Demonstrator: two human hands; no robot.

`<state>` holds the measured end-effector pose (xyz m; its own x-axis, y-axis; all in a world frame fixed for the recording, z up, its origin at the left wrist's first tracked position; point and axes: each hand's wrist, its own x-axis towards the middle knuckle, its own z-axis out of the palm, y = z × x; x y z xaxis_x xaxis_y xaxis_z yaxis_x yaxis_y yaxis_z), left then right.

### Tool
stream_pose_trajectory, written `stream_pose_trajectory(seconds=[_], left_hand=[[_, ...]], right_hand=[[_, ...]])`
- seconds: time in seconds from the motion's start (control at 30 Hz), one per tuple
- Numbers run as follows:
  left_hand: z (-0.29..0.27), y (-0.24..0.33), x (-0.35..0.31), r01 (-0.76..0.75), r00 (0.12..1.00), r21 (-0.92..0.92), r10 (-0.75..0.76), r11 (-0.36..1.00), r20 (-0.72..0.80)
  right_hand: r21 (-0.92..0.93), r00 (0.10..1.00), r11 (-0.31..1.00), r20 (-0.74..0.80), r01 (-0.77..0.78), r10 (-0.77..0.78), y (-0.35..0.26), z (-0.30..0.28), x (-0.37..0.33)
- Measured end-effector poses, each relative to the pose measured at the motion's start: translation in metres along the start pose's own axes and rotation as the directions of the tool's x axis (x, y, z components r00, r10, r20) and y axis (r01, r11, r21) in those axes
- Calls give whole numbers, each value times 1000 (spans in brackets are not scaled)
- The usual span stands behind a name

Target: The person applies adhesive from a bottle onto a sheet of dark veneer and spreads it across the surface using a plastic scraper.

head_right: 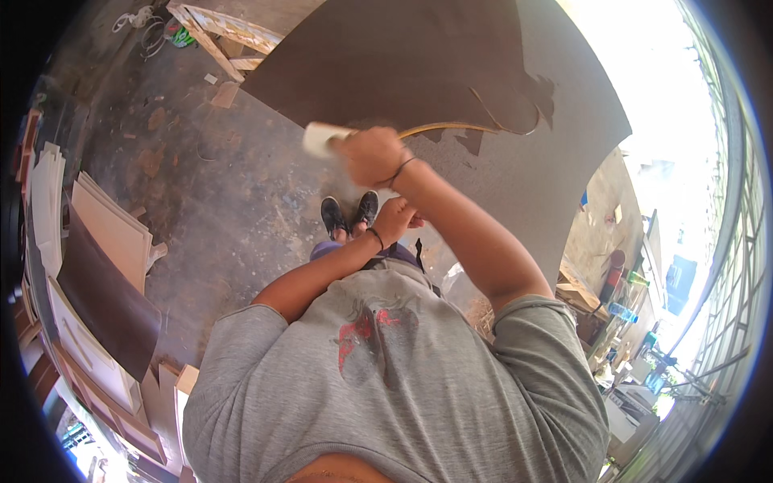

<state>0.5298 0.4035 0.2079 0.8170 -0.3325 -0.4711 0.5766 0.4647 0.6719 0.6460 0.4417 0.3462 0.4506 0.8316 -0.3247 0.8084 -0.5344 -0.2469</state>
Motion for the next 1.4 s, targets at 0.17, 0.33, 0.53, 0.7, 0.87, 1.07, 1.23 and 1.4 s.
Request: stream_pose_trajectory(seconds=[0.17,0.33,0.53,0.7,0.87,1.07,1.23,1.4], left_hand=[[-17,0,-2,-255,967,759,147,598,210],[3,6,0,-91,990,-155,71,984,-125],[12,8,0,-37,995,-113,27,993,-96],[18,8,-8,-58,977,-124,31,991,-209],[42,3,-13,-71,930,-35,53,997,-364],[82,-48,-7,-143,896,644,375,751,-238],[127,-30,-10,-63,895,-33,42,997,-445],[158,-40,-14,-54,856,50,72,997,-512]], right_hand=[[142,966,961,63,239,-250,-60,-18,-25],[127,927,991,-366,-31,76,29,-71,-76],[166,686,724,-234,-670,689,235,-36,-171],[127,794,814,-179,-567,581,183,-25,-121],[70,957,960,-90,-270,276,73,-7,-67],[-21,959,964,111,265,-261,-19,11,-69],[92,966,977,-193,192,-171,23,-48,-141],[201,883,940,-332,-277,331,230,-56,-202]])
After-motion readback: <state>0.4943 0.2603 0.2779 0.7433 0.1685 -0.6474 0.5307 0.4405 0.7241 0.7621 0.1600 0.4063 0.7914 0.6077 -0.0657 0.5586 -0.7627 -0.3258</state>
